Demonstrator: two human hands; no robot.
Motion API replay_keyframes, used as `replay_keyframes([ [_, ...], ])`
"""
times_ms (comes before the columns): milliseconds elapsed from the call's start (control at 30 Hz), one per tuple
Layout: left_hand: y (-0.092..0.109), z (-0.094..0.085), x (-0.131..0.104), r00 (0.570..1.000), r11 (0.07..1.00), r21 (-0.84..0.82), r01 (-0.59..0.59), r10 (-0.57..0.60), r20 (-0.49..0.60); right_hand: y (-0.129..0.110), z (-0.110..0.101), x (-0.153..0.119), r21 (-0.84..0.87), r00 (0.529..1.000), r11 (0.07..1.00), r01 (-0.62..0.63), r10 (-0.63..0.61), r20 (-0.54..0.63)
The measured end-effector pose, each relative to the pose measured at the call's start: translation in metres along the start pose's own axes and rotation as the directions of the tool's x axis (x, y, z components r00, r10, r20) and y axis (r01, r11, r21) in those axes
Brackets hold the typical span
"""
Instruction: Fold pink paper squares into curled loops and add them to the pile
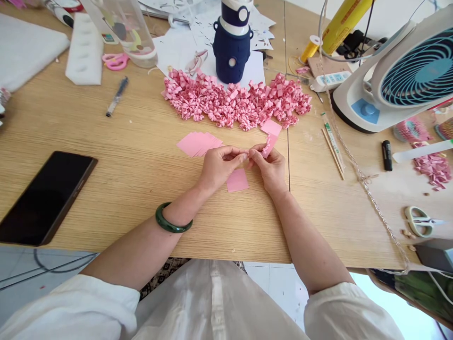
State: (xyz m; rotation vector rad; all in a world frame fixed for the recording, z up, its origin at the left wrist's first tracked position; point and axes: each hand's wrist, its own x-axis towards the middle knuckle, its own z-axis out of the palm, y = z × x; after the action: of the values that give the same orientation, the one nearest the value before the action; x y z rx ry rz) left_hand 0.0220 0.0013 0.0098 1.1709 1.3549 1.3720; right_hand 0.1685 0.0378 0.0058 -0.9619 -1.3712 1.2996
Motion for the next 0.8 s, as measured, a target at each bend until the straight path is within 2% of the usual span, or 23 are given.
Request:
replay_keyframes([
  [100, 0.002, 0.000, 0.000, 1.000, 1.000, 0.017, -0.008, 0.008, 0.007, 0.000, -0.001, 0.000, 0.015, 1.000, 1.000, 0.001, -0.001, 0.024],
  [300, 0.007, -0.003, 0.001, 0.999, 0.998, 0.065, -0.005, 0.008, -0.049, -0.001, -0.001, 0.000, -0.044, 0.998, 0.998, -0.050, 0.052, 0.034],
  [533, 0.001, -0.002, 0.000, 0.993, 0.984, 0.153, -0.094, 0.104, -0.057, 0.000, 0.001, -0.002, -0.099, 0.999, 0.995, -0.018, 0.021, 0.036],
  [667, 0.002, -0.001, -0.002, 0.978, 0.951, 0.273, -0.147, 0.180, -0.102, -0.001, 0.006, -0.005, -0.147, 0.999, 0.988, 0.041, -0.037, 0.026],
  [800, 0.006, -0.002, -0.007, 0.946, 0.852, 0.468, -0.233, 0.311, -0.095, -0.004, 0.012, -0.009, -0.162, 0.996, 0.983, 0.084, -0.085, 0.007],
])
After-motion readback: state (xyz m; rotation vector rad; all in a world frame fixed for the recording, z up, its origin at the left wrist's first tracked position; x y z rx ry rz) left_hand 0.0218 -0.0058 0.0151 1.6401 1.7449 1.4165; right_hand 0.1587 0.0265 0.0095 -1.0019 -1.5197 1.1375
